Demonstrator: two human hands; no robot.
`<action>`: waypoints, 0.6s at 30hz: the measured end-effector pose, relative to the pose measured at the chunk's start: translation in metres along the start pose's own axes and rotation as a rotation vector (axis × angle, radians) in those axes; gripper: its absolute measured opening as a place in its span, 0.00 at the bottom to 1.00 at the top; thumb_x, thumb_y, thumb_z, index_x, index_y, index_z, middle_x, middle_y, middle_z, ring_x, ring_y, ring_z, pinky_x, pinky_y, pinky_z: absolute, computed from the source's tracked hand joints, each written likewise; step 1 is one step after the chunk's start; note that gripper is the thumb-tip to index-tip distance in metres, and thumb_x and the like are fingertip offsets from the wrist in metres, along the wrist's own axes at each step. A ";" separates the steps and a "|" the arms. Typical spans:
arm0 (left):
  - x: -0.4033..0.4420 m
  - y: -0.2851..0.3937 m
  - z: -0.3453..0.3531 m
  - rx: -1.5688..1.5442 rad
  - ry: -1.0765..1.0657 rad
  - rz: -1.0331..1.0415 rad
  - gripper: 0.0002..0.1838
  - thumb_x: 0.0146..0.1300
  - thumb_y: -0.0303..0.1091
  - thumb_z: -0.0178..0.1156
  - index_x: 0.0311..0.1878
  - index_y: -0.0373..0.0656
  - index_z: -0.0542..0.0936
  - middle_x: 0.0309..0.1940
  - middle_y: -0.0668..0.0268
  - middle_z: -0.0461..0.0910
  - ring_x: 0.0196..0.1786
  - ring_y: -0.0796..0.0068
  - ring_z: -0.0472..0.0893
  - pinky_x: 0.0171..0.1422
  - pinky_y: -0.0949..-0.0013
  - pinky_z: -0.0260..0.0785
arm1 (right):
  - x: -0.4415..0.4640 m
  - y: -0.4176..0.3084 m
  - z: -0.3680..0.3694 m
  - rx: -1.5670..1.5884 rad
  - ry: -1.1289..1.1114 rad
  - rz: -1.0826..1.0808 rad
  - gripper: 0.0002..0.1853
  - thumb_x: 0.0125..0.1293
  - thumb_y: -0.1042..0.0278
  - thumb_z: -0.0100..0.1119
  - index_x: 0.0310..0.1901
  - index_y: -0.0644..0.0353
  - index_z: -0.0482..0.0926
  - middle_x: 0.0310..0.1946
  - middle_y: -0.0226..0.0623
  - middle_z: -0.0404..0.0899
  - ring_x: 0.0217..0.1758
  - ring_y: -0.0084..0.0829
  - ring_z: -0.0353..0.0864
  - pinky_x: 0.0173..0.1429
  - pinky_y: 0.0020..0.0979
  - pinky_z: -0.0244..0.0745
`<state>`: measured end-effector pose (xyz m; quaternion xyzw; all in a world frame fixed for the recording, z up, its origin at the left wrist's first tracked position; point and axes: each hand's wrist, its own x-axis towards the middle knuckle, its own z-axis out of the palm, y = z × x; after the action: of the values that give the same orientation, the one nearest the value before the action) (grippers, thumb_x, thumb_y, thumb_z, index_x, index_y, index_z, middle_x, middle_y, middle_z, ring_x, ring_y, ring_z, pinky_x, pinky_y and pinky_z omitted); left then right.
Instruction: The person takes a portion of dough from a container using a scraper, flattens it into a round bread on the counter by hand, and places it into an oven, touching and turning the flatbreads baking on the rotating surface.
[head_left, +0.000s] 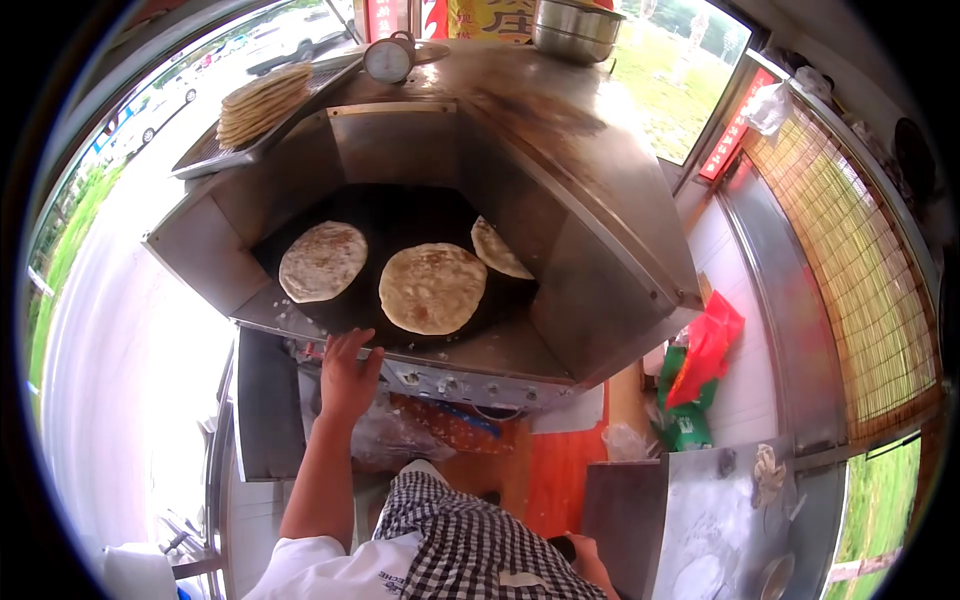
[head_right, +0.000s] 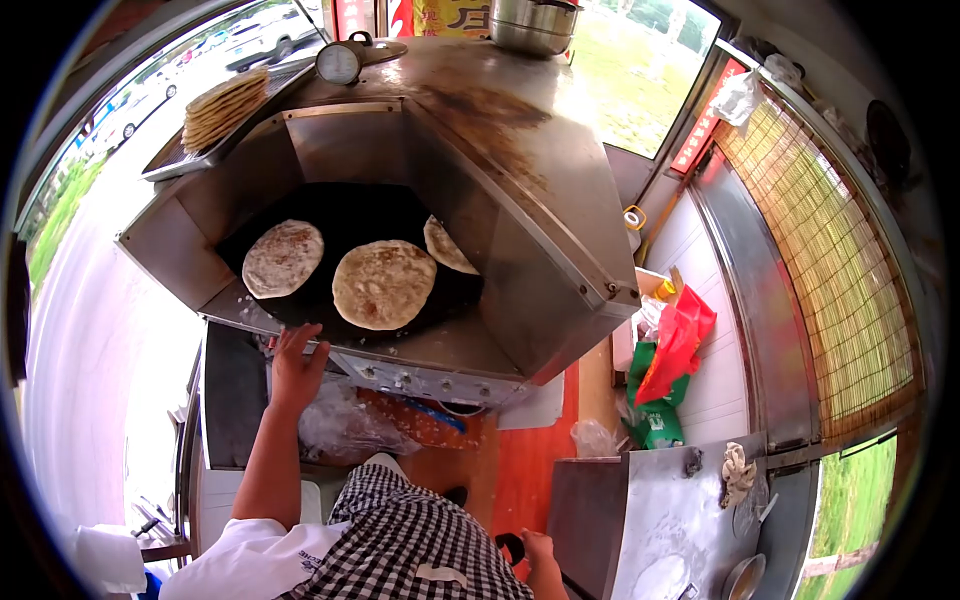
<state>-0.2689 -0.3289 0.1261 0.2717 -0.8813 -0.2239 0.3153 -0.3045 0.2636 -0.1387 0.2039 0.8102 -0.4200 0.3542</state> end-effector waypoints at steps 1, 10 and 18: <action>-0.002 -0.001 -0.001 0.008 -0.002 -0.001 0.18 0.69 0.37 0.68 0.59 0.41 0.85 0.57 0.50 0.86 0.66 0.43 0.81 0.80 0.39 0.62 | 0.002 0.011 -0.008 -0.054 -0.057 -0.186 0.14 0.71 0.61 0.69 0.42 0.67 0.89 0.29 0.35 0.86 0.24 0.29 0.82 0.26 0.36 0.72; 0.036 -0.019 -0.011 -0.045 0.070 -0.014 0.18 0.69 0.36 0.68 0.59 0.41 0.85 0.57 0.51 0.86 0.66 0.45 0.81 0.81 0.40 0.61 | 0.038 0.004 0.001 -0.157 -0.162 -0.492 0.13 0.73 0.61 0.67 0.36 0.64 0.85 0.24 0.34 0.82 0.18 0.29 0.76 0.20 0.36 0.64; 0.065 -0.034 -0.016 -0.105 0.081 0.018 0.17 0.70 0.36 0.67 0.59 0.42 0.85 0.57 0.51 0.86 0.65 0.46 0.82 0.81 0.41 0.62 | 0.018 -0.054 0.037 0.004 -0.026 -0.201 0.13 0.72 0.62 0.66 0.41 0.66 0.87 0.28 0.35 0.86 0.20 0.30 0.79 0.22 0.35 0.67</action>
<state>-0.2887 -0.3985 0.1461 0.2556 -0.8572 -0.2560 0.3666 -0.3352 0.2030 -0.1377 0.1167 0.8211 -0.4577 0.3204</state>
